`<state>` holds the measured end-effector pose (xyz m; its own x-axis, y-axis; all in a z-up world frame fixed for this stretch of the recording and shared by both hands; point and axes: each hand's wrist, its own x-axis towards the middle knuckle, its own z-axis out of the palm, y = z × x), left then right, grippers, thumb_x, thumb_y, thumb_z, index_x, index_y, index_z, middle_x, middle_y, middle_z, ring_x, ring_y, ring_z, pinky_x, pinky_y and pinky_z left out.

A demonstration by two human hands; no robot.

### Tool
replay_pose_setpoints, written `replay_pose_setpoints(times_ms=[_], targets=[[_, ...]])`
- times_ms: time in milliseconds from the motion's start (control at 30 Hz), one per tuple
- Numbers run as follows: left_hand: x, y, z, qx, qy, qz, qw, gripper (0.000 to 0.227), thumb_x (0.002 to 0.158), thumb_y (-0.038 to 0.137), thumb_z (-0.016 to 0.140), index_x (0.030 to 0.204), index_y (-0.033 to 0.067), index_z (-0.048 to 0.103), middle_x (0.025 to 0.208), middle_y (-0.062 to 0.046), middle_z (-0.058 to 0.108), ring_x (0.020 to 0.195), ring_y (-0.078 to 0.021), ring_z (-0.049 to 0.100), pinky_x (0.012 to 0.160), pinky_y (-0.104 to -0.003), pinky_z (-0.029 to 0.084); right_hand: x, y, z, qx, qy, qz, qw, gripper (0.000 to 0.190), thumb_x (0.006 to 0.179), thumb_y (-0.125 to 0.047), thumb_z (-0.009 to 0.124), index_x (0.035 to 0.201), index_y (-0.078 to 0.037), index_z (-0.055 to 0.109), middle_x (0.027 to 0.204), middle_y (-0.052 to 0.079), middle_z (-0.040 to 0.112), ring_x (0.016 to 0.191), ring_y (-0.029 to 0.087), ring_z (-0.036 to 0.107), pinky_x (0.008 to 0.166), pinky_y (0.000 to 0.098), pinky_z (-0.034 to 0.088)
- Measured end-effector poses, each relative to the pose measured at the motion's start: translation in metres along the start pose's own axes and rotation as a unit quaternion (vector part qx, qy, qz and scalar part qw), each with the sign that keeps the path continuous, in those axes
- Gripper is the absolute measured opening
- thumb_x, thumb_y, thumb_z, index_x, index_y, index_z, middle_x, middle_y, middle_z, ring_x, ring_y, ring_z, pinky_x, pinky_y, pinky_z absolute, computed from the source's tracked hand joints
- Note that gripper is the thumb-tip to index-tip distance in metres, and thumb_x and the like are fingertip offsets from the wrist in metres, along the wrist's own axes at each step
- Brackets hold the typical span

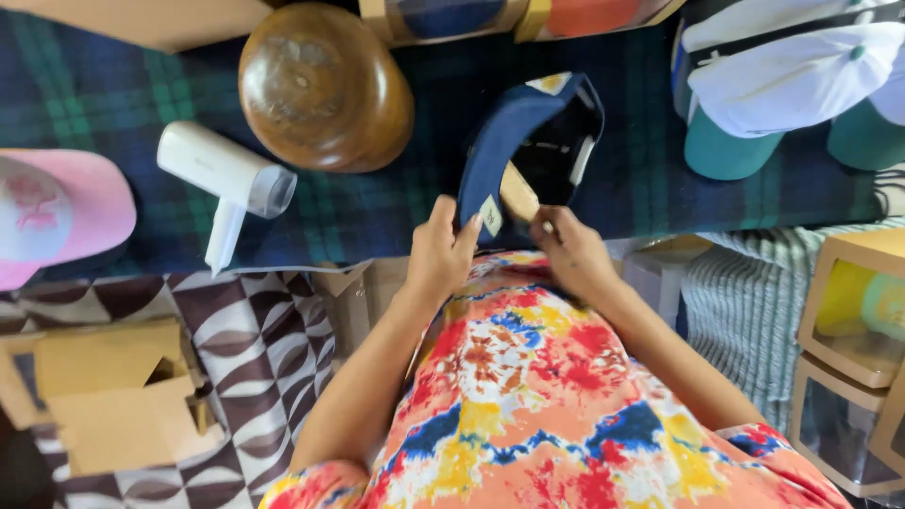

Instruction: Cleaning a blue baseball cap using a wooden-handled brush to remove lint or dust.

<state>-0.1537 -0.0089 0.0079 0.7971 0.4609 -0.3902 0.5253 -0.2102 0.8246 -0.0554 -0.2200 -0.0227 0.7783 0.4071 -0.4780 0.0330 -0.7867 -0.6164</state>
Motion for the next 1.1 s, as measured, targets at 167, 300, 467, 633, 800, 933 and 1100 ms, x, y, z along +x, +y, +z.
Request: replay_pose_setpoints(times_ms=[167, 300, 467, 633, 800, 933, 1100], targets=[[-0.017, -0.02, 0.0, 0.043, -0.012, -0.026, 0.999, 0.023, 0.096, 0.034, 0.063, 0.098, 0.0124, 0.055, 0.062, -0.019, 0.062, 0.066, -0.0417, 0.07, 0.052, -0.048, 0.049, 0.039, 0.04, 0.0, -0.272, 0.17, -0.199, 0.926, 0.016, 0.101, -0.039, 0.062, 0.1, -0.023, 0.06, 0.08, 0.005, 0.063, 0.064, 0.033, 0.067, 0.055, 0.0463, 0.055], [-0.008, -0.013, 0.004, 0.011, 0.013, -0.046, 0.999, 0.02, 0.095, 0.029, 0.063, 0.095, 0.0109, 0.054, 0.064, -0.018, 0.068, 0.064, -0.0339, 0.073, 0.053, -0.043, 0.054, 0.058, 0.045, -0.017, -0.295, 0.258, -0.149, 0.908, 0.016, 0.105, -0.042, 0.058, 0.109, -0.026, 0.056, 0.081, 0.002, 0.06, 0.061, 0.033, 0.068, 0.054, 0.0466, 0.056], [-0.011, -0.011, 0.004, 0.004, 0.01, -0.042, 0.999, 0.021, 0.096, 0.028, 0.063, 0.098, 0.0087, 0.054, 0.068, -0.024, 0.068, 0.068, -0.0389, 0.074, 0.053, -0.045, 0.054, 0.055, 0.074, 0.017, -0.317, 0.187, -0.238, 0.899, 0.016, 0.099, -0.035, 0.06, 0.109, -0.024, 0.06, 0.086, 0.002, 0.068, 0.073, 0.029, 0.073, 0.058, 0.0458, 0.058], [-0.023, 0.009, -0.003, -0.001, -0.009, -0.06, 0.998, 0.025, 0.095, 0.029, 0.065, 0.103, 0.0082, 0.055, 0.076, -0.029, 0.069, 0.077, -0.0463, 0.073, 0.057, -0.051, 0.054, 0.048, 0.058, -0.002, -0.323, 0.281, -0.168, 0.888, 0.019, 0.104, -0.041, 0.063, 0.112, -0.025, 0.061, 0.083, 0.002, 0.063, 0.06, 0.033, 0.069, 0.053, 0.0457, 0.056], [-0.011, 0.0, -0.009, -0.032, 0.011, -0.044, 0.998, 0.022, 0.097, 0.025, 0.064, 0.099, 0.0053, 0.054, 0.075, -0.026, 0.072, 0.072, -0.0323, 0.077, 0.059, -0.039, 0.061, 0.05, 0.055, 0.002, -0.384, 0.261, -0.21, 0.86, 0.01, 0.104, -0.029, 0.058, 0.095, -0.025, 0.058, 0.072, -0.006, 0.058, 0.057, 0.018, 0.068, 0.049, 0.0342, 0.053], [-0.016, 0.015, -0.009, -0.064, -0.002, -0.049, 0.997, 0.023, 0.098, 0.025, 0.065, 0.1, 0.005, 0.055, 0.079, -0.026, 0.074, 0.073, -0.0314, 0.078, 0.064, -0.039, 0.063, 0.036, 0.07, -0.002, -0.287, 0.255, -0.132, 0.914, 0.013, 0.106, -0.042, 0.062, 0.111, -0.032, 0.055, 0.076, -0.005, 0.061, 0.063, 0.026, 0.07, 0.057, 0.0405, 0.057], [-0.013, -0.024, -0.002, -0.071, -0.005, -0.065, 0.995, 0.022, 0.099, 0.024, 0.066, 0.104, 0.0047, 0.056, 0.083, -0.026, 0.073, 0.076, -0.0332, 0.077, 0.066, -0.04, 0.063, 0.021, 0.085, 0.001, -0.279, 0.173, -0.214, 0.92, 0.02, 0.095, -0.037, 0.068, 0.107, -0.023, 0.059, 0.082, 0.006, 0.068, 0.07, 0.034, 0.072, 0.058, 0.0473, 0.056]])
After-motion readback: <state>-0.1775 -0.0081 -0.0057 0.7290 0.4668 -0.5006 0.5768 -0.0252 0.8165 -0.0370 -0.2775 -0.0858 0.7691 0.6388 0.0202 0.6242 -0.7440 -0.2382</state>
